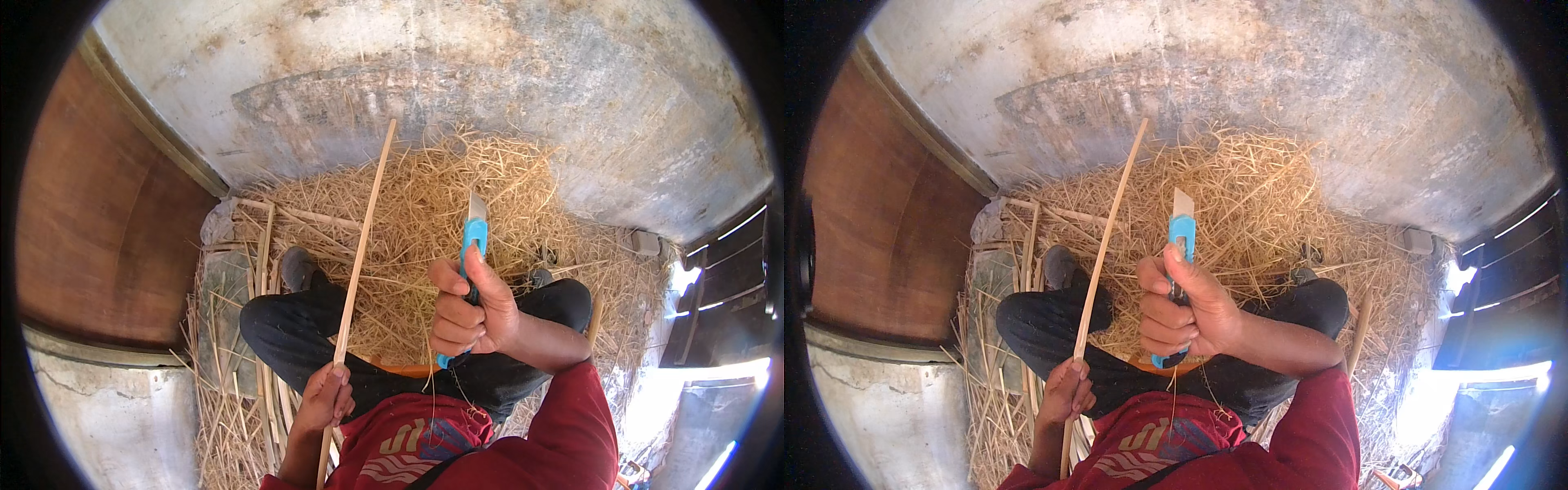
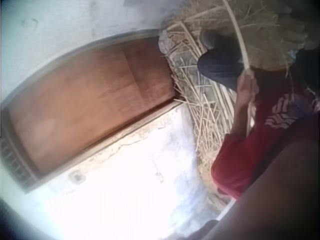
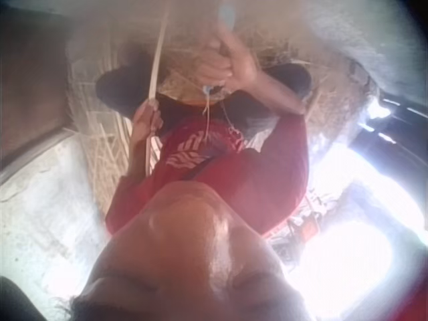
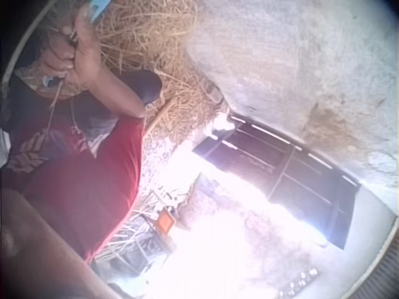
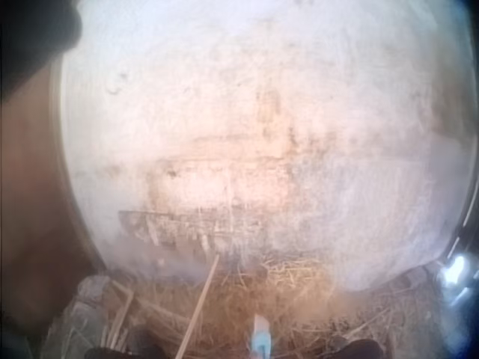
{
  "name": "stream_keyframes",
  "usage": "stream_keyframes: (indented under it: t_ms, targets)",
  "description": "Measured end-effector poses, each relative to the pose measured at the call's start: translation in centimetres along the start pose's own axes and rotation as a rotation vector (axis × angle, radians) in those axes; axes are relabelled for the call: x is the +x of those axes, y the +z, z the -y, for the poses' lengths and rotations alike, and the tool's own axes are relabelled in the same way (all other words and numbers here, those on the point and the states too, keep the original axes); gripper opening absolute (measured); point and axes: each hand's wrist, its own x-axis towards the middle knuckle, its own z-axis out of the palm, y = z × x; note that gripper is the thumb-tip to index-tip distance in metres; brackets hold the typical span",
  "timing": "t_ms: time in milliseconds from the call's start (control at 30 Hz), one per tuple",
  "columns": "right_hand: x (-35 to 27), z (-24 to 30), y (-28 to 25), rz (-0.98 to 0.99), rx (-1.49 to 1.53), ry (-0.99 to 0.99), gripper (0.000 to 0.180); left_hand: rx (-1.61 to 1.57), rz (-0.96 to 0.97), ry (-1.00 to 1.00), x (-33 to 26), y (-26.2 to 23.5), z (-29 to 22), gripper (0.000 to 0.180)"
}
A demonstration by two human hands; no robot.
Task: The person sits cross-legged on a straw-covered floor and uses a blue utility knife to peel the outer layer off a long, thin wooden stick. They hold the stick with their left hand and scrape downwards with the knife in their right hand, repeating the motion along the length of the stick.
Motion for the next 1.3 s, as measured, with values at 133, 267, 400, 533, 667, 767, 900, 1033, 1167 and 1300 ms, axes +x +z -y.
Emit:
stream_keyframes:
  t_ms: [133, 267, 400, 533, 667, 767, 900, 1033, 1167, 1300]
  targets:
    - [0.1, 0.1, 0.2, -0.030, -0.041, 0.018, 0.039, 0.009, -0.004, 0.000, 0.0, 0.0, -0.1, 0.027]
    - [0.3, 0.6, 0.6, -0.200, -0.209, 0.035, 0.031, 0.018, -0.011, 0.012, 0.1, 0.0, -0.1, 0.028]
    - [1.0, 1.7, -1.3, -0.235, -0.235, -0.124, 0.026, 0.174, 0.045, 0.211, 1.3, 1.0, -2.5, 0.029]
    - [1.4, 3.2, -2.2, -0.326, -0.346, -0.288, 0.028, 0.543, 0.145, 0.474, 2.3, 3.2, -7.1, 0.030]
    - [1.6, 4.5, -3.4, -0.363, -0.445, -0.359, 0.033, 0.759, 0.158, 0.803, 4.1, 5.8, -10.9, 0.032]
    - [1.0, 5.3, -5.3, -0.400, -0.436, -0.399, 0.033, 0.716, 0.177, 0.947, 7.0, 7.7, -12.9, 0.033]
    - [1.2, 5.8, -5.3, -0.561, -0.534, -0.467, 0.029, 0.436, 0.112, 1.185, 11.7, 9.5, -15.1, 0.031]
    - [0.5, 6.8, -4.4, -0.632, -0.716, -0.557, 0.027, 0.129, -0.122, 1.339, 14.3, 12.2, -18.2, 0.030]
    - [-0.1, 7.8, -4.1, -0.684, -0.825, -0.583, 0.025, 0.184, -0.285, 1.234, 14.3, 11.3, -18.9, 0.032]
    - [-0.8, 8.0, -4.6, -0.613, -0.879, -0.584, 0.024, 0.196, -0.334, 1.130, 12.5, 9.1, -19.7, 0.032]
